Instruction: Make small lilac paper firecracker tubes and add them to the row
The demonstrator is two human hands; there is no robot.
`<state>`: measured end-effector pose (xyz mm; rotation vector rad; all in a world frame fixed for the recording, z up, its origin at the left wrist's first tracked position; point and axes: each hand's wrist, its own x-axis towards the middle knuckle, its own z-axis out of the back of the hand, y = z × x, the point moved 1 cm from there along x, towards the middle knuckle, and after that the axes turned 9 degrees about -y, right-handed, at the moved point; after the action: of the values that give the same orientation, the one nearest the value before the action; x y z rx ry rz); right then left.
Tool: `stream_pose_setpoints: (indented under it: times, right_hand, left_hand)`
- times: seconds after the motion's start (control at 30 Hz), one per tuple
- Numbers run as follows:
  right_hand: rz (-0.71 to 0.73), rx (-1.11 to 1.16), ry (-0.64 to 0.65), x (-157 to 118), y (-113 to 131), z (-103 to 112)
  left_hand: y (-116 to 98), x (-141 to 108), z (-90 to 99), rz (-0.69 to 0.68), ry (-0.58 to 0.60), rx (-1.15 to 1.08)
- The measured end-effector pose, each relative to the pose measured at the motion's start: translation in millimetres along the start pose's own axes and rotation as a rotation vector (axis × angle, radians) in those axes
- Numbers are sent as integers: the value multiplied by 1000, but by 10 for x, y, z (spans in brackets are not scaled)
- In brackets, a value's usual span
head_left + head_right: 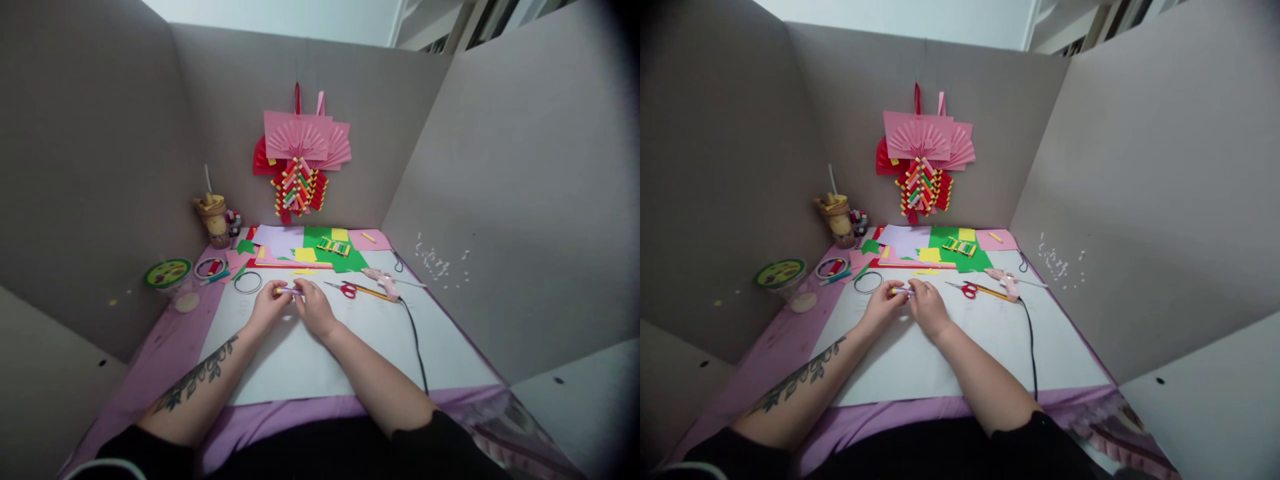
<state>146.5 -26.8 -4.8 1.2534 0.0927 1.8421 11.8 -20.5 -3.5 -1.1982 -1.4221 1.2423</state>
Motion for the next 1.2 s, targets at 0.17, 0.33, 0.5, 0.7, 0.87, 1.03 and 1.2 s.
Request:
stream_pose_setpoints:
  times: [0.17, 0.33, 0.5, 0.7, 0.87, 1.03, 1.2]
  right_hand:
    - [-20, 18, -14, 3, -15, -9]
    - [-91, 79, -10, 17, -15, 15]
    - [-141, 169, -22, 15, -64, 11]
    - [-178, 252, -33, -5, -97, -11]
    - [-220, 335, -36, -1, -61, 1]
    - [-212, 349, -45, -4, -28, 24]
    - [-181, 317, -58, -23, -28, 13]
  left_hand:
    - [10, 8, 3, 43, 15, -40]
    - [-16, 6, 11, 15, 38, -33]
    - [-65, 7, 28, -69, 25, 12]
    - [-78, 23, 55, -136, 48, 13]
    - [-94, 15, 51, -179, 80, -13]
    - [-97, 4, 38, -211, 99, -31]
    - [-82, -3, 38, -196, 109, -34]
